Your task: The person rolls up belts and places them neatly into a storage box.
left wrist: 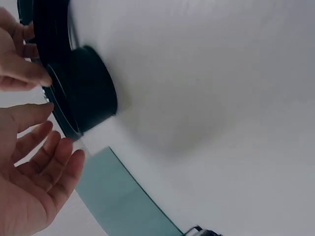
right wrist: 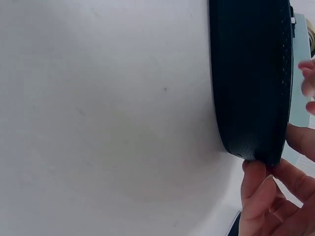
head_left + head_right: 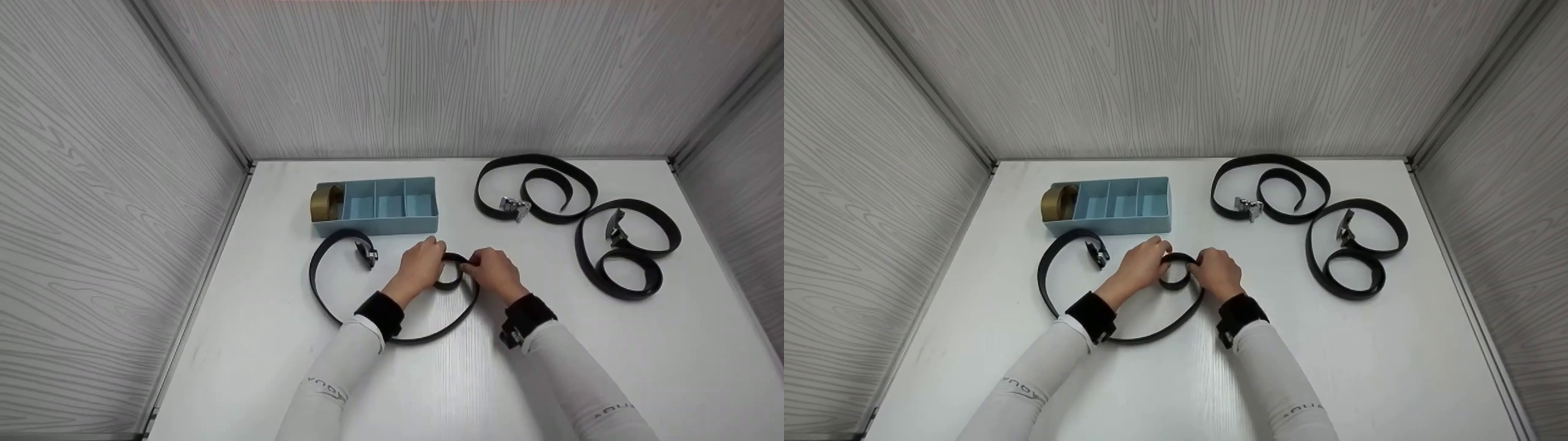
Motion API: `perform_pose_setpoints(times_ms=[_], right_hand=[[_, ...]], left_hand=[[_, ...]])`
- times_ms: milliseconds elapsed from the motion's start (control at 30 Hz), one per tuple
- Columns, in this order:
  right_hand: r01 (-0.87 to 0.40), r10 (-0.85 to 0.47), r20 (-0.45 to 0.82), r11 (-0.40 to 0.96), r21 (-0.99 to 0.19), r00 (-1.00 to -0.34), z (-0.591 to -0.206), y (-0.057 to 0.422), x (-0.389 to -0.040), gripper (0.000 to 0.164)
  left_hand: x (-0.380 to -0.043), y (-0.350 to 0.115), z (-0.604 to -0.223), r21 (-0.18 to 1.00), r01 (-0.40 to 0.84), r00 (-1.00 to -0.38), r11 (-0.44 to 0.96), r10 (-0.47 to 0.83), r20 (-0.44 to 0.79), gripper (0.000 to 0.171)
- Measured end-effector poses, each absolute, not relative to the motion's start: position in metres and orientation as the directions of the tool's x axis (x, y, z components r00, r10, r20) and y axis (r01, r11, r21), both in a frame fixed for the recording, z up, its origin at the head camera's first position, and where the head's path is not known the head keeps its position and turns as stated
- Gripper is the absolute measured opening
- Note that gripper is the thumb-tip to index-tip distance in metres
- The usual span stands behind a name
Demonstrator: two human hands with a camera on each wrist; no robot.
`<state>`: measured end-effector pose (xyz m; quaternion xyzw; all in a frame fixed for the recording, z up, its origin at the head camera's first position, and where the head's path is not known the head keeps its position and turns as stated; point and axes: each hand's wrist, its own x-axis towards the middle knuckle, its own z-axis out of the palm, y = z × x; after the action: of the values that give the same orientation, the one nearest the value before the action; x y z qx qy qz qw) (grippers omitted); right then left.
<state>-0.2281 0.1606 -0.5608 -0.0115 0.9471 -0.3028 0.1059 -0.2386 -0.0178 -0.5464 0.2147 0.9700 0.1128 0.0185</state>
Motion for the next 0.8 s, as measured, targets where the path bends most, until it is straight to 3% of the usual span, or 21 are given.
perform_pose_setpoints(times_ms=[133,300,533,667,800], right_hand=[[0.032,-0.094,-0.184,0.812,-0.583,-0.978,-0.563,0.161,-0.228,0.022],[-0.004,-0.115,-0.146,0.799,-0.601,-0.983,-0.563,0.158,-0.228,0.019],[-0.018,-0.108,-0.104,0.776,-0.631,-0.989,-0.567,0.156,-0.227,0.016],[-0.006,-0.089,-0.097,0.766,-0.642,-0.991,-0.571,0.156,-0.225,0.018],[-0.012,-0.086,-0.082,0.762,-0.647,-0.993,-0.572,0.156,-0.224,0.019]], left_hand=[[-0.244,-0.023,-0.549,0.247,0.424,-0.891,0.871,0.450,-0.057,0.029],[-0.250,-0.021,-0.551,0.235,0.504,-0.838,0.831,0.536,-0.097,0.025],[-0.258,-0.011,-0.557,0.074,0.577,-0.811,0.813,0.582,-0.065,0.017],[-0.261,-0.005,-0.561,-0.056,0.644,-0.764,0.763,0.644,-0.028,0.023],[-0.264,-0.003,-0.564,-0.106,0.684,-0.726,0.722,0.688,-0.002,0.016]])
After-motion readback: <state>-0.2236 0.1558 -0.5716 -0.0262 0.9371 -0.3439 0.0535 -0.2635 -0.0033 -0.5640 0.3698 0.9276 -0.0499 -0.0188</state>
